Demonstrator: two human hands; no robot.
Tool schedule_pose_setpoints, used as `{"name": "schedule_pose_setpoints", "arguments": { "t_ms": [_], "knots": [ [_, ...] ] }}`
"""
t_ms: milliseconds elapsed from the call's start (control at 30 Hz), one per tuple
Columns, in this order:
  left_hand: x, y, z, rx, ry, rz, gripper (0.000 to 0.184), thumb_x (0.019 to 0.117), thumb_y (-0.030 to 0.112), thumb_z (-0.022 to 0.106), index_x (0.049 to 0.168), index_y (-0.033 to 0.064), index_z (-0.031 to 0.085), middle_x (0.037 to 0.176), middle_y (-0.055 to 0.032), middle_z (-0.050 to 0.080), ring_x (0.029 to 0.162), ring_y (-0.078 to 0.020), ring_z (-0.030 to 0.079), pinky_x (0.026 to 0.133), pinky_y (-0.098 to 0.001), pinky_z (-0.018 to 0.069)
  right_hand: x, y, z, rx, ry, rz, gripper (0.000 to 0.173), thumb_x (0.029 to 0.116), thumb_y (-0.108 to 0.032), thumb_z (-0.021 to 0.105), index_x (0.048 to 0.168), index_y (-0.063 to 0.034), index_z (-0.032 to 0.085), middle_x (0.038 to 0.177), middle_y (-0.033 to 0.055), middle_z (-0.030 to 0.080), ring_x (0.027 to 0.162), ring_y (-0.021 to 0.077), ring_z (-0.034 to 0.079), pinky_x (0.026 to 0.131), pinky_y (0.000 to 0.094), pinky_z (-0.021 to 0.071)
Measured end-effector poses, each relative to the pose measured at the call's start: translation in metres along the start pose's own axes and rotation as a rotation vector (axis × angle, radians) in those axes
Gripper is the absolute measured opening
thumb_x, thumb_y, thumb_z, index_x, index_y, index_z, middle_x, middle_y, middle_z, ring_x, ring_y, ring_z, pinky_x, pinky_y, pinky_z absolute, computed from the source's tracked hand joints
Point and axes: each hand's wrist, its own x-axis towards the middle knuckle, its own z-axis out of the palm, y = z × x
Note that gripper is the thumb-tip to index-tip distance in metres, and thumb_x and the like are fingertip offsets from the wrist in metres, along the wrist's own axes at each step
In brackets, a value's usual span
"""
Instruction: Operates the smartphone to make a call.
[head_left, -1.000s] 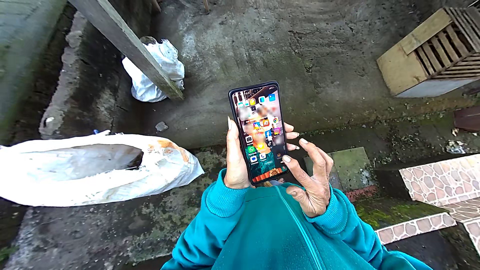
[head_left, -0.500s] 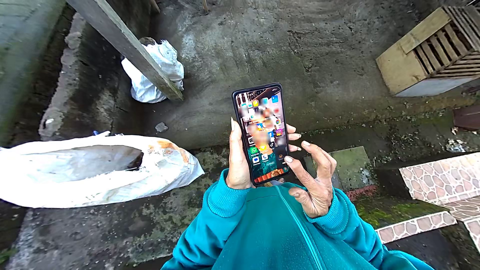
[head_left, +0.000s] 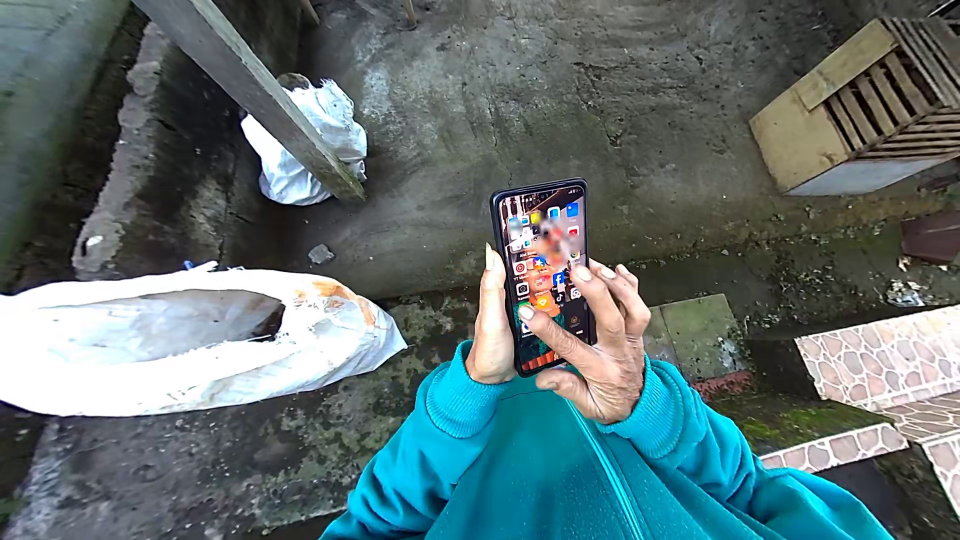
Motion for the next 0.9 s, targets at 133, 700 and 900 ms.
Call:
{"name": "schedule_pose_setpoints", "arguments": {
  "t_ms": [133, 700, 900],
  "knots": [
    [0.001, 0.001, -0.005, -0.046, -0.032, -0.048, 0.064, 0.0958, 0.072, 0.04, 0.13, 0.0223, 0.061, 0.111, -0.0034, 0.074, 0.101, -0.0143, 0.072, 0.086, -0.0332, 0.0609, -0.002, 0.0, -0.006, 0.043, 0.049, 0.001, 0.056, 0.1057, -0.062, 0.03, 0.147, -0.0315, 0.054, 0.167, -0.0045, 0.029, 0.157, 0.0167, 0.017, 0.128, 0.0483, 0.0114],
    [0.013, 0.001, -0.007, -0.175, -0.211, -0.055, 0.076, 0.0944, 0.074, 0.039, 0.134, 0.0124, 0.059, 0.119, -0.0172, 0.07, 0.104, -0.0281, 0.072, 0.089, -0.0417, 0.06, -0.01, 0.009, -0.009, 0.05, 0.109, 0.078, 0.055, 0.1072, -0.058, 0.031, 0.144, -0.0282, 0.058, 0.161, -0.0014, 0.038, 0.154, 0.0165, 0.026, 0.127, 0.0442, 0.017],
    [0.013, 0.002, -0.009, -0.177, -0.209, -0.048, 0.075, 0.0935, 0.075, 0.041, 0.134, 0.014, 0.06, 0.119, -0.0165, 0.07, 0.103, -0.0269, 0.072, 0.088, -0.0413, 0.0601, -0.01, 0.009, -0.008, 0.05, 0.102, 0.083, 0.055, 0.1075, -0.058, 0.03, 0.144, -0.0279, 0.058, 0.16, -0.0017, 0.038, 0.154, 0.0164, 0.025, 0.127, 0.0441, 0.0169]
  ]
}}
